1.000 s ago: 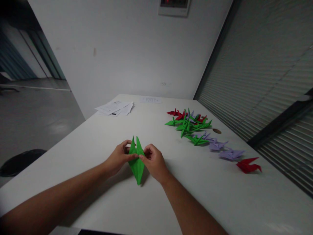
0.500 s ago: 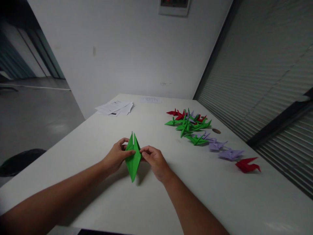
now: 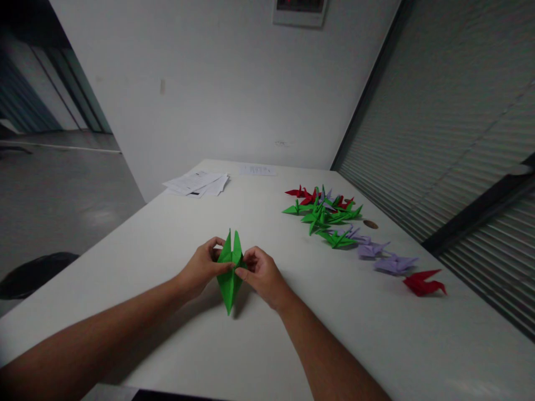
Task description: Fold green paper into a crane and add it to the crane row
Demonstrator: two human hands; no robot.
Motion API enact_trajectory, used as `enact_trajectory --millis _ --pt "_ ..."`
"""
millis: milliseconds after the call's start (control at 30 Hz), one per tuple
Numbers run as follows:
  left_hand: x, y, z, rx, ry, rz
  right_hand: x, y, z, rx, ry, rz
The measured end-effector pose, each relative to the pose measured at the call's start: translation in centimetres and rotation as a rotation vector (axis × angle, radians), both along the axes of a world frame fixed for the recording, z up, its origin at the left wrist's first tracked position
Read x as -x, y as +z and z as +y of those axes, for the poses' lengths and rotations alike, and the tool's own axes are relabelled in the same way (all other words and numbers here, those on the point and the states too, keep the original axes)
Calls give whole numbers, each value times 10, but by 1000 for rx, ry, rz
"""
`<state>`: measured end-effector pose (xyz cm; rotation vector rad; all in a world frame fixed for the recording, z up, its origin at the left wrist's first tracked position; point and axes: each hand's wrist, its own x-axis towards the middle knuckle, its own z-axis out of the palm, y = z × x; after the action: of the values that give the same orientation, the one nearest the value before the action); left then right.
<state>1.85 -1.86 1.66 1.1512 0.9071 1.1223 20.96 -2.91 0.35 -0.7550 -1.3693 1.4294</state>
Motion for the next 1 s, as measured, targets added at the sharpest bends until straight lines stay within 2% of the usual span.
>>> enact_trajectory --millis 200,367,533,700,1000 --pt "1 -1 -1 -5 -10 46 5 -6 1 31 -39 6" --pt "3 2 -4 26 -106 -124 6 -2 0 39 -109 -20" --pt "7 8 -6 69 -102 -231 5 3 -2 30 -185 -18" --pt "10 8 -6 21 -142 -275 7 6 -3 -2 -235 -44" --pt "13 -6 -1 -102 -235 -177 7 9 -4 6 -236 -65"
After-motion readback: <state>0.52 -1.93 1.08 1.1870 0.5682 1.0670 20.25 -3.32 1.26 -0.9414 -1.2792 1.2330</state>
